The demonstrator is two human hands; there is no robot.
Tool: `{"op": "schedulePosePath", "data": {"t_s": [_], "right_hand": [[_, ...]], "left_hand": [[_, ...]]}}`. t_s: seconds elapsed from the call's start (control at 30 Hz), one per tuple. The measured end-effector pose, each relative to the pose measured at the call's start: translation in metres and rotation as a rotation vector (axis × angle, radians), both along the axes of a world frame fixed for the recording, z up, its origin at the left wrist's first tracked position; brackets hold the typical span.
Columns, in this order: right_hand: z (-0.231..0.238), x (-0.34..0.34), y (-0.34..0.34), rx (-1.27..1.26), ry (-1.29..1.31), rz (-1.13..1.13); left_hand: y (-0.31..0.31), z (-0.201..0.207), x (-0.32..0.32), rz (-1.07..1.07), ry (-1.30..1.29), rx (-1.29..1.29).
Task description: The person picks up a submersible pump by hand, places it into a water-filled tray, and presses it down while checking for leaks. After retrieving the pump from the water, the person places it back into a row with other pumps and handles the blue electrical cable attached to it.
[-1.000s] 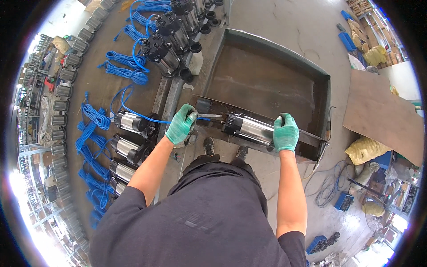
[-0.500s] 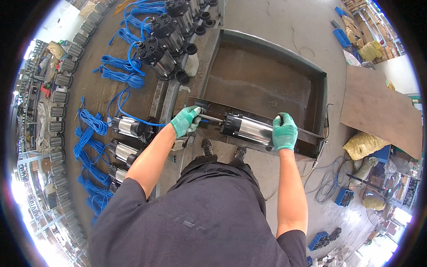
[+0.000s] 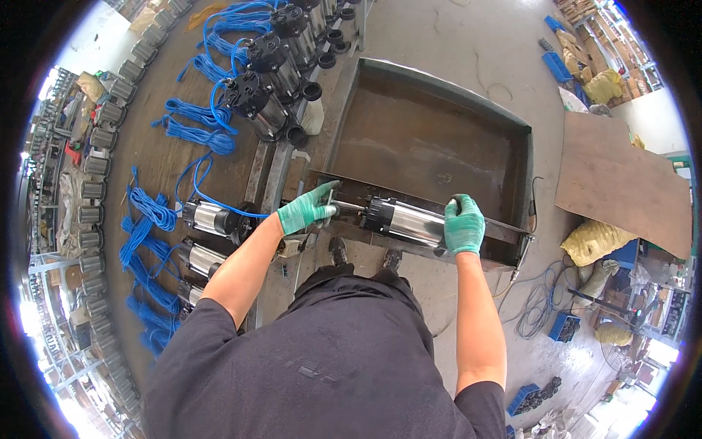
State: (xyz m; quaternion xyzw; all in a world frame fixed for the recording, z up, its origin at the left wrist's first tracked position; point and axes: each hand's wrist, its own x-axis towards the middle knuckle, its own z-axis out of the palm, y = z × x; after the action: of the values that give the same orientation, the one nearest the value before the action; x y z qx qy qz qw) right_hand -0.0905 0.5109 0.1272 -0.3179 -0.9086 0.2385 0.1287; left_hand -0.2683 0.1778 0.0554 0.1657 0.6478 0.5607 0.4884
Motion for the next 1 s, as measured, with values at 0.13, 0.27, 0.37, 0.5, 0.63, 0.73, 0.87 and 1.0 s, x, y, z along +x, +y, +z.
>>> {"op": "schedulePosePath", "data": {"t_s": [0.13,0.27,0.37,0.5,0.63,0.73,0.87,1.0], "right_hand": [[-0.001,0.0,0.0,0.018,-0.016,0.005],[0.001,0.001,0.0,-0.01,-0.024,-0.001],[-0.003,0.002,0.002,-0.003,-0.003,-0.001],[-0.005,0.0,0.001,-0.009,0.009,0.013],[-0.004,0.001,0.001,0.016,0.014,0.007],[-0.004,0.002,0.001,0.018,0.013,0.0],[-0.002,0.002,0.0,0.019,0.015,0.0],[-0.006,0.001,0.001,0.016,0.019,0.018]], "left_hand": [[0.015,0.002,-0.006,-0.23,0.731,-0.485],[0.013,-0.011,0.005,-0.03,0.419,-0.176],[0.0,-0.02,-0.004,0.122,-0.34,0.044],[0.004,-0.018,-0.002,-0.076,0.452,-0.213],[0.013,-0.02,0.0,-0.034,0.497,-0.184],[0.008,-0.01,-0.001,0.088,0.033,0.037],[0.004,0.002,-0.009,0.061,-0.312,0.004],[0.01,-0.013,-0.017,-0.16,0.437,-0.137]]}}
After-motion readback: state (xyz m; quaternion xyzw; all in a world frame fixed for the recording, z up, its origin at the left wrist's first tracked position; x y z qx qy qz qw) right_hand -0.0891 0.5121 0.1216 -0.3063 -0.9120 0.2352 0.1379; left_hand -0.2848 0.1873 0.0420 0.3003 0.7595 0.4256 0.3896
